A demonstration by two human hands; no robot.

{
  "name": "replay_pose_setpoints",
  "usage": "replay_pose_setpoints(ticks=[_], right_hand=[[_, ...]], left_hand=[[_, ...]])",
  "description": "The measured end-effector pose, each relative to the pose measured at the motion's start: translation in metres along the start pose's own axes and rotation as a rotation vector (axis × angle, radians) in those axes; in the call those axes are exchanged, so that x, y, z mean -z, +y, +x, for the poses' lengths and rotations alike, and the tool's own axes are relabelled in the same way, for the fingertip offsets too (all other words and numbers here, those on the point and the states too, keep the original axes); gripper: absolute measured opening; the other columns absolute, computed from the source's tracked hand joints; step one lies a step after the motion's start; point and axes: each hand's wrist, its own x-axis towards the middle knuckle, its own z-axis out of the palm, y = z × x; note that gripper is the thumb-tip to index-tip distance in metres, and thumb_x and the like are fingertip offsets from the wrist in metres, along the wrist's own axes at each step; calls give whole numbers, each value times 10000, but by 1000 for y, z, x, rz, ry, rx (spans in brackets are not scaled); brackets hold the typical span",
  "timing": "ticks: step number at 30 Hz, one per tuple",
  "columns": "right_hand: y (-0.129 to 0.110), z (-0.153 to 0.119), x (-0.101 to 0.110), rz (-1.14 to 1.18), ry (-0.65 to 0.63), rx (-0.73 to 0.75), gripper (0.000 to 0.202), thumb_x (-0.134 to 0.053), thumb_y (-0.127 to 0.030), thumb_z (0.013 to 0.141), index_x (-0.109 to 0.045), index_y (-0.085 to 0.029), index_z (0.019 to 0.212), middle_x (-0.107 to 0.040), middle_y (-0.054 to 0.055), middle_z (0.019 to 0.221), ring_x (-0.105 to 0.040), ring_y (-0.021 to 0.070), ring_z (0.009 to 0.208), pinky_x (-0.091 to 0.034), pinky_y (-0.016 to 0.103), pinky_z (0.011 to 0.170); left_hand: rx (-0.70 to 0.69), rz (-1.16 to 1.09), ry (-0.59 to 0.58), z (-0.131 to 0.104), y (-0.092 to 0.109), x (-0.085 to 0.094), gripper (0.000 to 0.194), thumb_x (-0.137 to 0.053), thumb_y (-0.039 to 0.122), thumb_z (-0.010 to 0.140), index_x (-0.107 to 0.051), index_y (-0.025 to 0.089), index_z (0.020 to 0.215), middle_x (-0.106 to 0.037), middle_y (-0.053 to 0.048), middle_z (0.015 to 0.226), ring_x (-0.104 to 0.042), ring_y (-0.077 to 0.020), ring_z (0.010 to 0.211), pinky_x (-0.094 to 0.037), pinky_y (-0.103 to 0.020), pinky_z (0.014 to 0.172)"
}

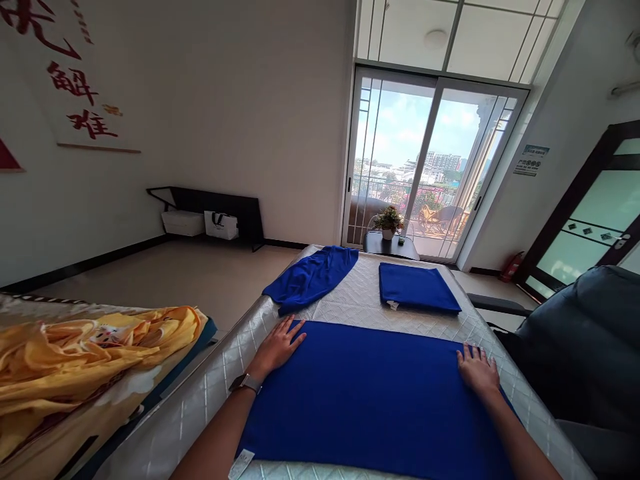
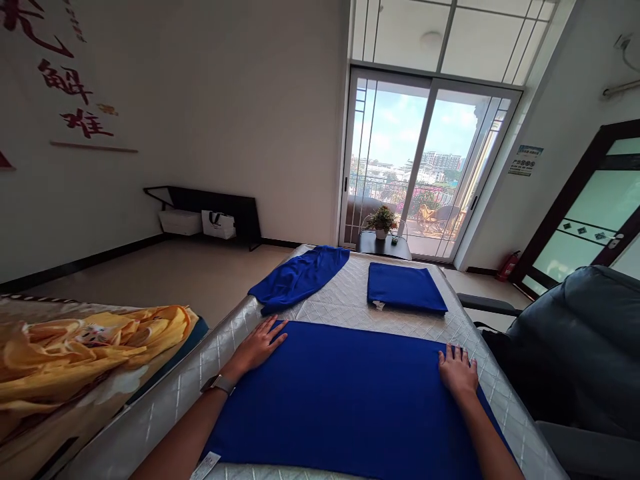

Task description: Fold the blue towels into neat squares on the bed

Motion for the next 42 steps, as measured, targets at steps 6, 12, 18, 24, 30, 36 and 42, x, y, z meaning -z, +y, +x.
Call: replay_pose_setpoints(ticks=[6, 12, 18, 24, 30, 36, 42], right_hand=[[-106, -35, 39, 32, 102, 232, 573, -264, -258, 987, -465, -135, 1509, -421, 116, 1584, -324, 267, 1486, -158, 454, 1220], [-231, -88, 64, 371, -98, 650, 676, -153, -547, 1024, -255, -213, 1604, -204, 6, 1673, -117, 198, 1552, -83, 401, 1252], [-220, -81, 49, 363, -162, 618, 700, -132, -586, 1013, -176, -234, 1616, -146, -15, 1681, -67, 177, 1555, -29, 407, 1255], [-87, -27, -1, 199, -112, 341, 716, -150, -567, 997, -188, -207, 1615, -156, -3, 1683, -112, 194, 1552, -72, 423, 1256], [28, 13, -43, 136, -71, 65, 763, -165, -514, 971, -198, -92, 1606, -190, 84, 1680, -158, 232, 1546, -147, 456, 1245], [33, 14, -47, 162, -63, 41, 804, -121, -558, 957, -193, -94, 1608, -188, 82, 1681, -146, 231, 1548, -142, 451, 1243], [23, 2, -22, 21, -43, -3, 698, -167, -477, 993, -238, -144, 1604, -248, 91, 1666, -217, 254, 1530, -187, 492, 1217]], left_hand=[[22, 0, 13, -2, 5, 2, 622, -364, 585, 1013, -430, 253, 1534, -371, -79, 1626, -275, -294, 1519, -228, -481, 1237], [42, -15, 39, -6, 12, 13, 629, -342, 592, 1012, -485, 220, 1499, -388, -91, 1616, -321, -282, 1499, -246, -457, 1230], [43, -30, 46, -7, 10, 13, 613, -353, 593, 1008, -521, 231, 1474, -469, -79, 1565, -378, -284, 1468, -288, -459, 1212], [16, -5, 46, -4, 3, 3, 641, -347, 640, 997, -512, 256, 1483, -445, -66, 1584, -345, -300, 1486, -241, -487, 1231], [43, -2, -7, -3, 1, -5, 664, -335, 653, 1001, -421, 268, 1536, -348, -77, 1636, -275, -291, 1519, -232, -496, 1232], [36, 31, -13, -2, 2, -3, 654, -331, 633, 1008, -406, 265, 1544, -338, -76, 1639, -260, -287, 1524, -228, -495, 1234], [57, 18, -50, -4, 6, 1, 670, -286, 640, 1014, -352, 267, 1567, -273, -89, 1663, -211, -282, 1539, -209, -500, 1236]])
